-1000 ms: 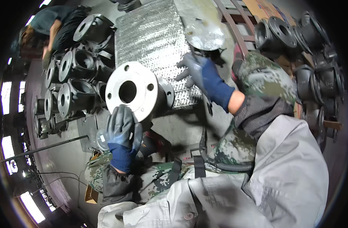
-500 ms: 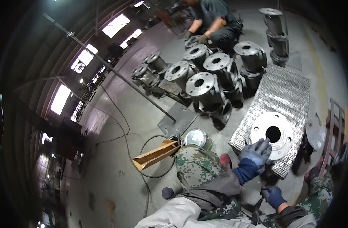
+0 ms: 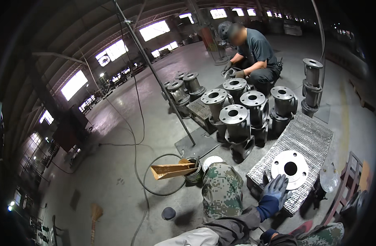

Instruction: Deburring and inspecting metal valve body castings using a pneumatic grinder and a hand file on an industrial floor.

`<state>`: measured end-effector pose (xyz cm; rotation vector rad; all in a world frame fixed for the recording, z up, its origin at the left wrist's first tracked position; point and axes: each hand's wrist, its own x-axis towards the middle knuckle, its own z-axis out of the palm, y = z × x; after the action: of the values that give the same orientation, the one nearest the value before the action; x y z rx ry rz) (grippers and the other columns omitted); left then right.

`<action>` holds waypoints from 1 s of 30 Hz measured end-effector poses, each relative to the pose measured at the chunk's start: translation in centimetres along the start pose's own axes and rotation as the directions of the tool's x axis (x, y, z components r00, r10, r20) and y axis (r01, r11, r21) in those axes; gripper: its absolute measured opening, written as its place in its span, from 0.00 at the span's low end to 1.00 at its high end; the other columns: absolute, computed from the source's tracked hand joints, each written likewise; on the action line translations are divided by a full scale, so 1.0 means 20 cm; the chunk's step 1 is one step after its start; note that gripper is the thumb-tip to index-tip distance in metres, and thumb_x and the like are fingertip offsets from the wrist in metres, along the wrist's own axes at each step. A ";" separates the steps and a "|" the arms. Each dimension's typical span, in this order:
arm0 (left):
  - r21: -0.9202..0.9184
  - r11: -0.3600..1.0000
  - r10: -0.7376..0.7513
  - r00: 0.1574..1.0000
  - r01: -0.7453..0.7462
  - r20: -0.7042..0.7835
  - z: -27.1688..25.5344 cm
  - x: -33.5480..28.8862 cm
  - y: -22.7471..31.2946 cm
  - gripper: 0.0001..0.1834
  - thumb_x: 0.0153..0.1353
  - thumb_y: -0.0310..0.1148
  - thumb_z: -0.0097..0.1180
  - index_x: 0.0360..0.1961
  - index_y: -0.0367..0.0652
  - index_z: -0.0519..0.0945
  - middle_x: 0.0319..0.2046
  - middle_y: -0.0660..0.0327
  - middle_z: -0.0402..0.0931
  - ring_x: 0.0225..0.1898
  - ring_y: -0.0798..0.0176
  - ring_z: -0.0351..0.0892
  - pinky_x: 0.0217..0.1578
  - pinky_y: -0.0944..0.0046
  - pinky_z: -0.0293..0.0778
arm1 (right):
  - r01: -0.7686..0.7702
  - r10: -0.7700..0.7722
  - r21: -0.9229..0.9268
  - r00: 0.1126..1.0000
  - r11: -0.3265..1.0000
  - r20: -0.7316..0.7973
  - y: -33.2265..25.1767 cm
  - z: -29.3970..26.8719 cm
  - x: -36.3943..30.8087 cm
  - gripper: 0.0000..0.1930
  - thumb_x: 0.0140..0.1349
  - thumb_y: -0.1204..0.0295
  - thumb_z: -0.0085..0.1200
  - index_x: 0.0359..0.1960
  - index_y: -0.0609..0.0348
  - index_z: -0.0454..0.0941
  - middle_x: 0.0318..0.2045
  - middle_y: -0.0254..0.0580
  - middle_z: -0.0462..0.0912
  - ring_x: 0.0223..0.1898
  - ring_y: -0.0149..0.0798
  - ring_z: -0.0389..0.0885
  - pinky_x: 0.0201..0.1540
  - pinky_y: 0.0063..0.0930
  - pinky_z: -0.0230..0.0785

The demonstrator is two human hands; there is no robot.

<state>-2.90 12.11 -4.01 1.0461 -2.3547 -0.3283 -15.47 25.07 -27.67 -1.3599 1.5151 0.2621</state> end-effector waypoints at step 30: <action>-0.846 -0.081 -0.077 0.843 0.527 0.532 -0.38 0.03 0.01 0.24 0.73 0.42 0.38 0.47 0.28 0.75 0.43 0.51 0.78 0.45 0.60 0.79 0.46 0.62 0.77 | 0.559 -0.075 0.707 0.804 0.433 -0.590 -0.81 -0.71 -1.14 0.20 0.69 0.57 0.46 0.47 0.61 0.79 0.32 0.33 0.84 0.31 0.26 0.78 0.33 0.18 0.68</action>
<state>1.08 11.78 2.56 0.6658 -1.1918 -2.1837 -13.62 22.97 3.58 -0.8297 1.3670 -1.0904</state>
